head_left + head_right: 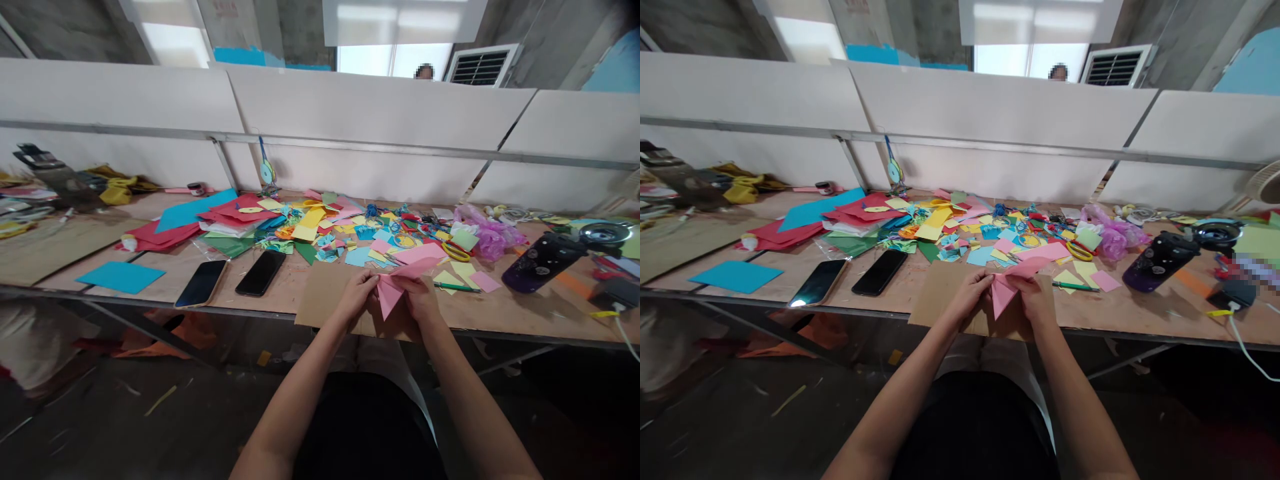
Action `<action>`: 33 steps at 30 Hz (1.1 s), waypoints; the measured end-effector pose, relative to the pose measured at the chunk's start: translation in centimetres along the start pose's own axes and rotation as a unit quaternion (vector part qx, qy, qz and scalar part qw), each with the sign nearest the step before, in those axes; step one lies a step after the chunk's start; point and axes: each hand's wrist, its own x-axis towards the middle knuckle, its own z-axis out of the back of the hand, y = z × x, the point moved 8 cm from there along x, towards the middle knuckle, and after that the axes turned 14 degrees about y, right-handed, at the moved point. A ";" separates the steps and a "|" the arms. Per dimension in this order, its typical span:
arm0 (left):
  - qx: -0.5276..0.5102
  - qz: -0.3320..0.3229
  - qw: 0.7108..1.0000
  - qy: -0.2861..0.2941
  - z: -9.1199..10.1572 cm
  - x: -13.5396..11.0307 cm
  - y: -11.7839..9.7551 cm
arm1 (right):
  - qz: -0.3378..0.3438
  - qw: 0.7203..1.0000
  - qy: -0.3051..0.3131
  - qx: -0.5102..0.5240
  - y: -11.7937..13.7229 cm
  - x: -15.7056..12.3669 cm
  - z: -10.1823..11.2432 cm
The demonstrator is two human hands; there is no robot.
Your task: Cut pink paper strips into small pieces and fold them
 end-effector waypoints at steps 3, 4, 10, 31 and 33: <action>-0.010 0.013 1.000 -0.001 -0.1 0.0 0.2 | 0.006 0.998 -0.009 0.064 0.1 0.1 -0.2; -0.013 0.013 1.000 -0.002 -0.1 -0.1 0.2 | 0.009 0.998 -0.005 0.069 0.2 0.1 -0.3; -0.039 0.016 0.999 0.015 -0.5 -0.1 0.0 | 0.026 0.997 0.010 0.071 0.9 0.0 -0.3; 0.064 0.030 0.997 0.030 -0.6 -0.1 0.0 | -0.006 0.997 -0.017 0.071 0.0 0.0 0.0; 0.082 0.021 0.996 0.010 -0.3 -0.1 -0.1 | 0.001 0.998 -0.035 0.061 0.0 0.1 0.3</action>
